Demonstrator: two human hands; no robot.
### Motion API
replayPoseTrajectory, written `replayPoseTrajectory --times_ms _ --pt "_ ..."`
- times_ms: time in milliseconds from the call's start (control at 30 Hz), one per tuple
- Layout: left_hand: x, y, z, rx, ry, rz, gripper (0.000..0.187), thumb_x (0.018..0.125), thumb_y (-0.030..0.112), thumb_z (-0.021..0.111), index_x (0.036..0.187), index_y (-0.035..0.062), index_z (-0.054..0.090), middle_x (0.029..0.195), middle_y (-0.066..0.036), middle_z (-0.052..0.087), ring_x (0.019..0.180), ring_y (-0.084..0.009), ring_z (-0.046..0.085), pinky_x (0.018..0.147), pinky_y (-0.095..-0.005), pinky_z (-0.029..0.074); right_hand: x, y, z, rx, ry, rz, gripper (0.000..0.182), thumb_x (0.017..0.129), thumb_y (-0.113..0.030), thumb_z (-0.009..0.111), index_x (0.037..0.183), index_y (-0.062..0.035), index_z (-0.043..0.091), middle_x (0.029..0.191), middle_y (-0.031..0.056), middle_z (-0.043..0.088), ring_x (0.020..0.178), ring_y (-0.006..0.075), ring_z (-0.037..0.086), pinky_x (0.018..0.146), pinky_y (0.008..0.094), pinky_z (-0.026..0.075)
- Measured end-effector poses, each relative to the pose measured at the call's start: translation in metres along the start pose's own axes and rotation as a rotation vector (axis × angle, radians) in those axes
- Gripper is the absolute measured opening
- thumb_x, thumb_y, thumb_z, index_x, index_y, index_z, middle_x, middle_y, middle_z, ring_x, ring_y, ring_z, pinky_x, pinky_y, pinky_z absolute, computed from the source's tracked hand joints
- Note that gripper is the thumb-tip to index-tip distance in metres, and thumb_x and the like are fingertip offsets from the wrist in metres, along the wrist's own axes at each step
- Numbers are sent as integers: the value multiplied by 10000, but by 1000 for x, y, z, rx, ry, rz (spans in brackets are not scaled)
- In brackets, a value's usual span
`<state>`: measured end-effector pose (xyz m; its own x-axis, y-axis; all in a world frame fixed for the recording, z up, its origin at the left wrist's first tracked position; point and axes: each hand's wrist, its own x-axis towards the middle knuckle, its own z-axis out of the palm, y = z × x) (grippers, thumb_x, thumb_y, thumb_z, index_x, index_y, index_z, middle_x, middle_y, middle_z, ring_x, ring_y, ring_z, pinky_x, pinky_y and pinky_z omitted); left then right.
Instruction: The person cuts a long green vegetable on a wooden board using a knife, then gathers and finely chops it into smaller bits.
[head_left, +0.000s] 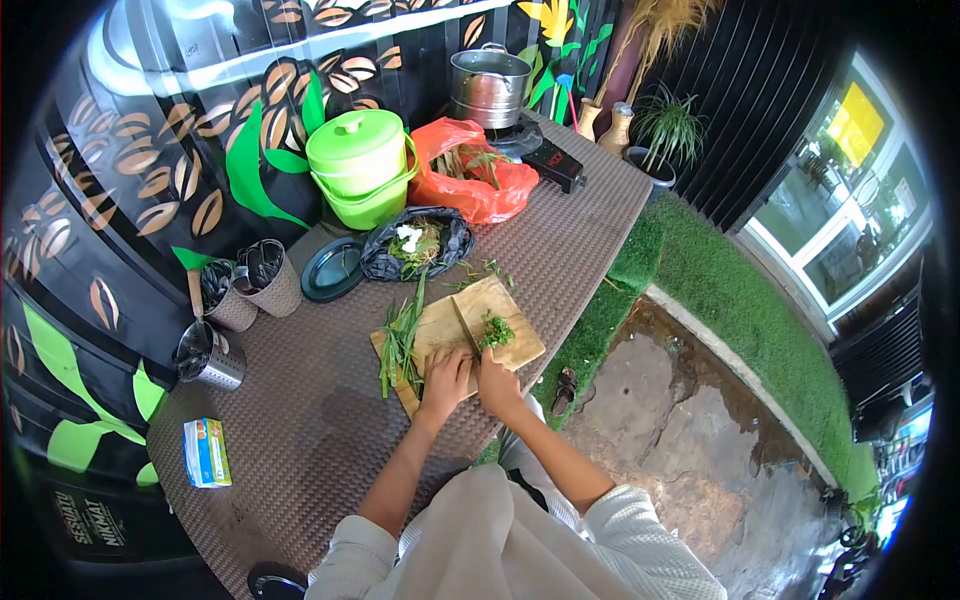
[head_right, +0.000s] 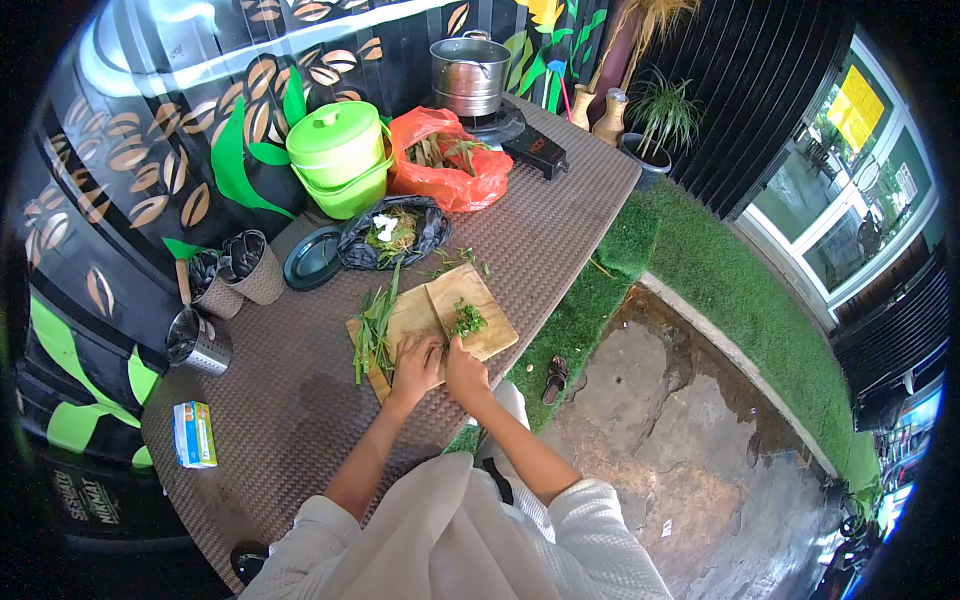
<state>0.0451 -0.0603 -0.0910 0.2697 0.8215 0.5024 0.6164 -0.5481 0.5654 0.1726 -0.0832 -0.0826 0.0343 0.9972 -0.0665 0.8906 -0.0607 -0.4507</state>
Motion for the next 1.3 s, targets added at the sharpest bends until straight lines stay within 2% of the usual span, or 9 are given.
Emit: replayPoseTrajectory --times_ms 233,400,533,633,767,833,1067,1233,1300 --pt "-1 -7 4 -36 19 7 155 850 81 579 1001 50 590 906 -98 645 918 -313 549 830 -420 401 -23 -4 8 -68 -23 73 289 898 -137 456 1136 3 368 764 251 653 736 418 663 612 497 537" --pt "-2 -6 2 -62 -30 -95 317 853 68 575 1167 70 535 1002 -150 624 961 -370 537 861 -456 410 -3 6 3 -11 -77 -26 440 898 -143 456 1281 20 314 797 266 658 743 412 667 630 500 535" --pt "-3 -9 5 -62 -51 -141 406 846 70 591 1238 84 484 1085 -186 591 1030 -406 517 898 -476 408 -31 -12 1 -86 -47 82 370 869 -94 471 1210 -10 354 781 250 661 736 393 677 626 474 552" --pt "-4 -9 5 -77 -61 -130 389 851 70 587 1226 82 486 1072 -185 596 1023 -405 518 893 -475 409 -14 0 12 -45 -82 6 487 910 -156 444 1327 36 281 807 280 656 725 421 666 614 518 537" --pt "-3 -8 4 -88 -61 -144 362 855 81 588 1205 81 492 1061 -186 597 1016 -409 519 887 -472 410 -13 -3 3 -12 -91 2 495 909 -154 445 1331 38 270 802 281 655 730 419 668 617 509 541" --pt "-3 -9 4 -62 -49 -140 345 851 76 597 1180 78 495 1046 -188 598 999 -416 523 874 -475 410 -28 -17 0 1 -37 112 339 879 -113 466 1179 6 360 775 240 662 722 385 678 618 461 554" --pt "-1 -16 8 -130 14 -177 350 780 -20 661 1074 38 481 936 -144 644 910 -349 603 820 -423 440 -19 -3 17 10 -16 30 340 901 -135 438 1197 11 356 762 270 651 741 437 657 636 515 536" --pt "-2 -13 4 -314 72 -215 285 762 -29 691 987 15 523 851 -127 664 757 -271 664 664 -361 485 -20 -5 16 21 -31 87 273 910 -149 440 1132 -5 371 751 257 649 736 438 656 629 521 529" --pt "-3 -12 5 -288 63 -239 251 768 -21 674 974 26 539 846 -117 663 828 -294 629 735 -390 455 -15 -3 12 25 -15 53 281 913 -154 440 1140 -5 367 756 258 650 736 440 655 631 522 527"
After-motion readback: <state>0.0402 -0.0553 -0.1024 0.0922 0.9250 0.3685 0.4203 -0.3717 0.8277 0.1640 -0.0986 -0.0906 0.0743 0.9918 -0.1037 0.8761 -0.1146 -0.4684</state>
